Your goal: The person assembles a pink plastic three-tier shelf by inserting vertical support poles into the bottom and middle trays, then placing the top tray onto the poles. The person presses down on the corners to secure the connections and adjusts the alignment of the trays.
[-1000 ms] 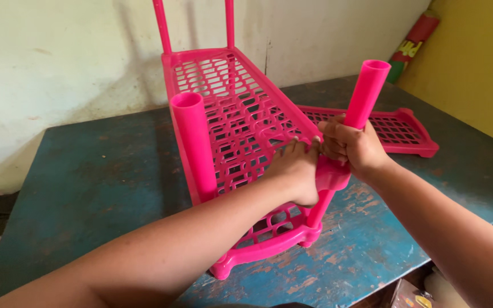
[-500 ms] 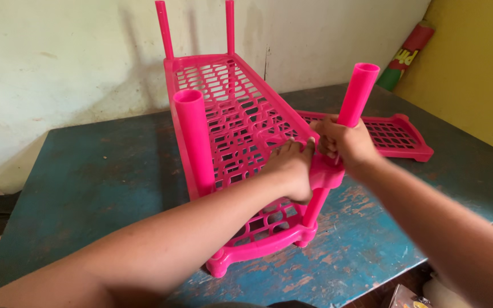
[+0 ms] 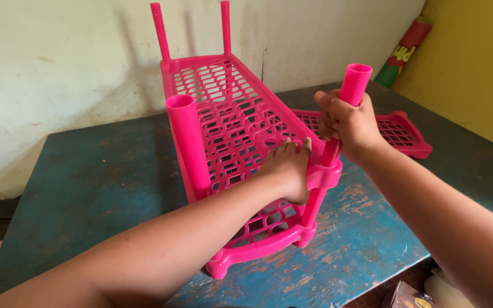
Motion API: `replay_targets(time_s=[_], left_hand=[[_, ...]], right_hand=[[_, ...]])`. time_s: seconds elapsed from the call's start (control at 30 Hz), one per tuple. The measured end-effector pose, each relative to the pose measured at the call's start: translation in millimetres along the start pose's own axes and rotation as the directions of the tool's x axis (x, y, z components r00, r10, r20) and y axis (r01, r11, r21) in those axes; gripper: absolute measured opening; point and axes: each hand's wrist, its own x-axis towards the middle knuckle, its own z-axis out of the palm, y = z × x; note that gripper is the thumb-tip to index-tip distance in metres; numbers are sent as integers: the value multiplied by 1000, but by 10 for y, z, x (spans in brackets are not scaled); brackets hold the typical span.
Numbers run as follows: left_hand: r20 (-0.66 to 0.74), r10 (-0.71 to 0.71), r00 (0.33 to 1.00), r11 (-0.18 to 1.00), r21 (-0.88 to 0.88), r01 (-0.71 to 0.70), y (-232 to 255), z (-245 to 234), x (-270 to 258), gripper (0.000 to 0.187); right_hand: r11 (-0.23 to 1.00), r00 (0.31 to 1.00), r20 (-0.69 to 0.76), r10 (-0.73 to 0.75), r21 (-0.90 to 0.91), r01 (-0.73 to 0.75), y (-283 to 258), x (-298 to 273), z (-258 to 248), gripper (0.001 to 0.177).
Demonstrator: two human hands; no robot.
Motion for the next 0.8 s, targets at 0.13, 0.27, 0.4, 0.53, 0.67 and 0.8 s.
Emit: replay_targets(time_s=[0.13,0.27,0.4,0.53,0.67,0.8], left_hand=[[32,-8,999,1000,2,7,-8,-27,-2,121],[61,-23,998,1000,-18,24,12,-68,-20,129],[66,-28,997,999,-22,29,21,-88,-43,130],[70,-26,997,999,-26,28,26,-69,-36,130],[82,-31,996,999,-31,34,6,-61,-2,131],[94,-22,995,999,-36,25,-26,-29,51,137]], right_hand=[[993,980,-181,-77,-99,60,34,-16,121,42],[993,977,-203,-57,-110,36,-11,-40,148,41],[993,989,96,111,-48,-107,-229,-19,33,35],[983,970,184,158,64,-173,-382,62,-105,31],[997,996,83,42,66,-47,-259,122,-23,41],[998,993,-105,-61,-29,58,-155,120,69,38]])
